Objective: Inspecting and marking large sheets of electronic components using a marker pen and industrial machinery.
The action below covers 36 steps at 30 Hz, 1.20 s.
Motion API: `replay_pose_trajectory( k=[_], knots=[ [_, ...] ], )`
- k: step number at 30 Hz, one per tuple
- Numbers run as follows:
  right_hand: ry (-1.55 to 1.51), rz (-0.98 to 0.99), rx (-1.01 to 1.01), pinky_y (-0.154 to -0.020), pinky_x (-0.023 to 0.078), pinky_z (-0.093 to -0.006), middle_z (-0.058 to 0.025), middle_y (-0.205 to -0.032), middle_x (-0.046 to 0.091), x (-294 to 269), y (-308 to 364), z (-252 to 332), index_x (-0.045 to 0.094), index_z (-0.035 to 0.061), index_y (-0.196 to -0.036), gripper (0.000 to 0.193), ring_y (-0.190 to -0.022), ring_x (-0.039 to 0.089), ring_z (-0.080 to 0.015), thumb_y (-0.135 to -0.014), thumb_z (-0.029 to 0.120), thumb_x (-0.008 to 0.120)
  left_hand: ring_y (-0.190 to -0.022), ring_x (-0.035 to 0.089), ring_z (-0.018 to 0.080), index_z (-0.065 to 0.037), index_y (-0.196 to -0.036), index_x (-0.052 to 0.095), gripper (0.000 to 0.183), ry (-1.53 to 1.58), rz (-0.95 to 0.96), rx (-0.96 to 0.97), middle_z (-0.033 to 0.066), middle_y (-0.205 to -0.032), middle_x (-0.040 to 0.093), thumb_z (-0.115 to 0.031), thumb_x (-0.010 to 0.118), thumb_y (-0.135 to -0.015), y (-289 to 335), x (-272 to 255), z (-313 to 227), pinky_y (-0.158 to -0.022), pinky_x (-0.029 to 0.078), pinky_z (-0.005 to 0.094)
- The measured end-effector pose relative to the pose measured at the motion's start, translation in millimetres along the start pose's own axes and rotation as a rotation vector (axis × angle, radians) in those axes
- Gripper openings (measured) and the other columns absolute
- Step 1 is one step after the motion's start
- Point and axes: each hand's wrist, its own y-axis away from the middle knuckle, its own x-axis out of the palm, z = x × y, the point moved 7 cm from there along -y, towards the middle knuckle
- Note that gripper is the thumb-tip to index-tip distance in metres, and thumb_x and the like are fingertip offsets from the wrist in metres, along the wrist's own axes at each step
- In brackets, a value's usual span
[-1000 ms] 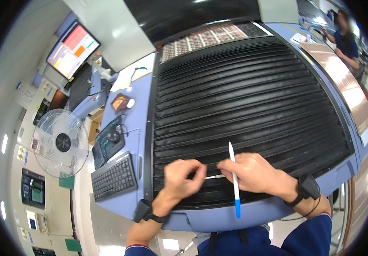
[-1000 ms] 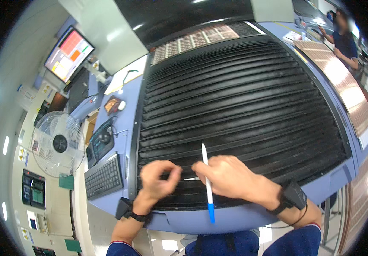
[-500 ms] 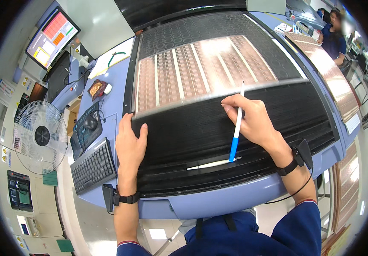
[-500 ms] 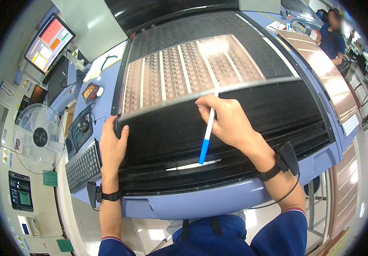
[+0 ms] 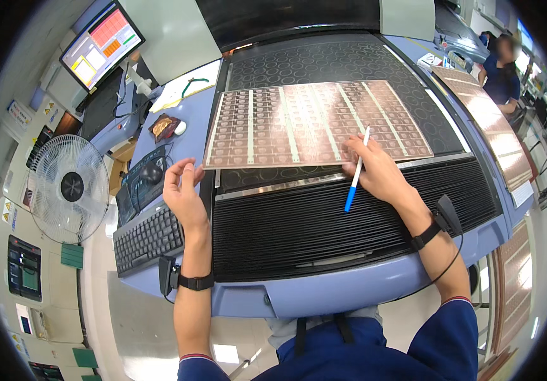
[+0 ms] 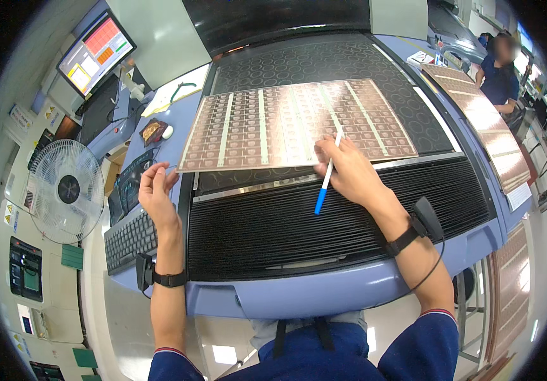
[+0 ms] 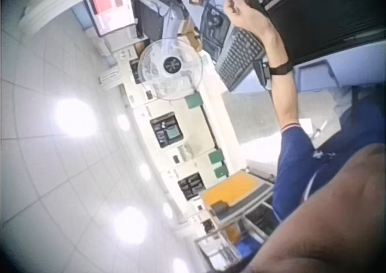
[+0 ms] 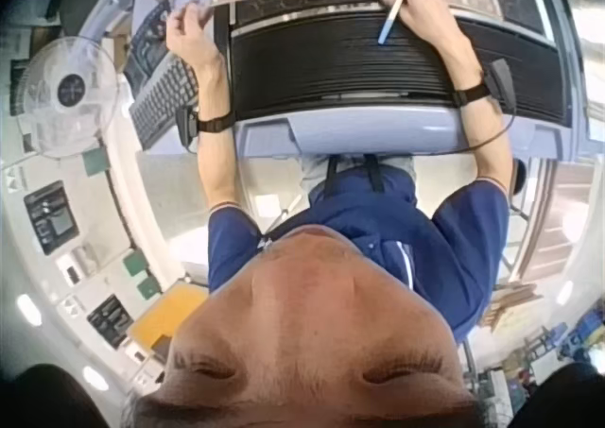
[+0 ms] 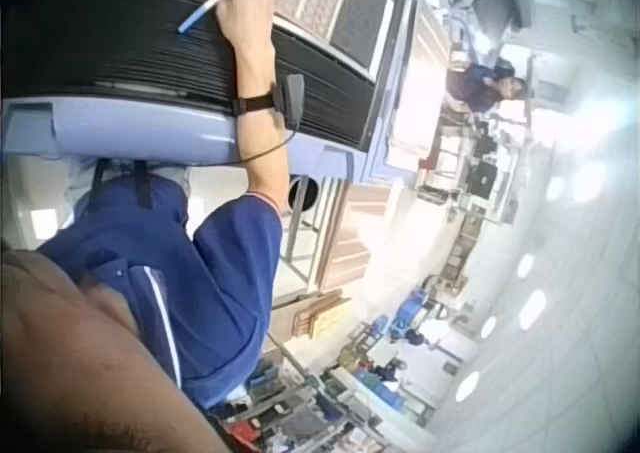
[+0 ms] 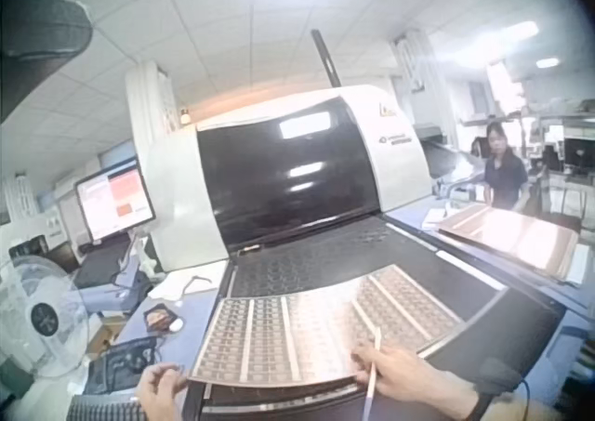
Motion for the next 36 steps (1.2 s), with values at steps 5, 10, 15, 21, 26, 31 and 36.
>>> replay_pose_trajectory(
  k=[5,10,15,21,26,31,36],
  knots=[
    [0.187,-0.250,-0.098,-0.073,0.057,-0.0445,-0.0115,-0.094,0.074,-30,-4,32,0.066,0.0062,-0.101,0.019,-0.087,0.072,-0.0342,-0.088,0.017,0.076,-0.137,0.051,0.0315,0.001,-0.151,0.039,0.059,0.196,0.100,-0.145,0.0168,-0.156,0.042,-0.018,0.064,-0.100,47,33,-24,-0.110,0.045,0.0455],
    [-0.186,0.084,-0.060,-0.095,0.056,-0.0444,-0.0228,-0.134,0.064,-30,67,145,0.064,0.0025,-0.128,0.048,-0.115,0.068,-0.0400,-0.089,0.024,0.080,-0.126,0.056,0.0253,0.006,-0.141,0.048,0.061,0.004,0.220,-0.178,0.0162,-0.136,0.058,-0.012,0.078,-0.091,158,10,-50,-0.110,0.043,0.0405],
    [-0.673,-0.283,0.391,-0.087,0.057,-0.0344,-0.0198,-0.108,0.074,-76,139,90,0.062,-0.0021,-0.130,0.062,-0.099,0.075,-0.0273,-0.107,0.054,0.048,-0.124,0.058,0.0339,0.012,-0.148,0.034,0.080,0.066,-0.157,-0.097,0.0275,-0.142,0.050,-0.032,0.061,-0.087,188,-94,-66,-0.104,0.050,0.0476],
    [-0.847,-0.216,0.701,-0.062,0.046,-0.0225,-0.0027,-0.079,0.067,-50,175,26,0.075,0.0021,-0.102,0.042,-0.068,0.059,-0.0082,-0.110,0.035,0.051,-0.127,0.055,0.0323,0.008,-0.154,0.028,0.083,-0.109,-0.065,0.012,0.0262,-0.146,0.045,-0.036,0.059,-0.091,207,-145,-43,-0.103,0.049,0.0487],
    [-0.556,-0.226,0.597,-0.060,0.046,-0.0245,-0.0033,-0.082,0.070,-60,181,49,0.073,0.0024,-0.102,0.017,-0.070,0.060,-0.0067,-0.096,0.018,0.072,-0.121,0.059,0.0335,0.008,-0.155,0.023,0.085,-0.094,-0.031,-0.022,0.0283,-0.144,0.046,-0.035,0.058,-0.091,206,-179,-14,-0.095,0.055,0.0497],
    [-0.484,-0.186,0.550,-0.047,0.040,-0.0251,-0.0030,-0.072,0.067,-54,177,58,0.070,0.0029,-0.090,0.006,-0.055,0.055,-0.0079,-0.088,0.008,0.071,-0.115,0.061,0.0315,0.009,-0.129,0.049,0.058,-0.098,-0.044,0.016,0.0251,-0.128,0.056,-0.035,0.054,-0.092,203,-184,-18,-0.096,0.052,0.0484],
    [-0.453,-0.127,0.505,-0.047,0.041,-0.0264,-0.0048,-0.070,0.064,-55,171,62,0.069,0.0013,-0.086,0.005,-0.053,0.055,-0.0114,-0.086,0.006,0.071,-0.109,0.063,0.0290,0.003,-0.110,0.054,0.043,-0.074,-0.192,0.015,0.0199,-0.118,0.059,-0.035,0.053,-0.091,202,-188,-20,-0.091,0.053,0.0461]
  ],
)
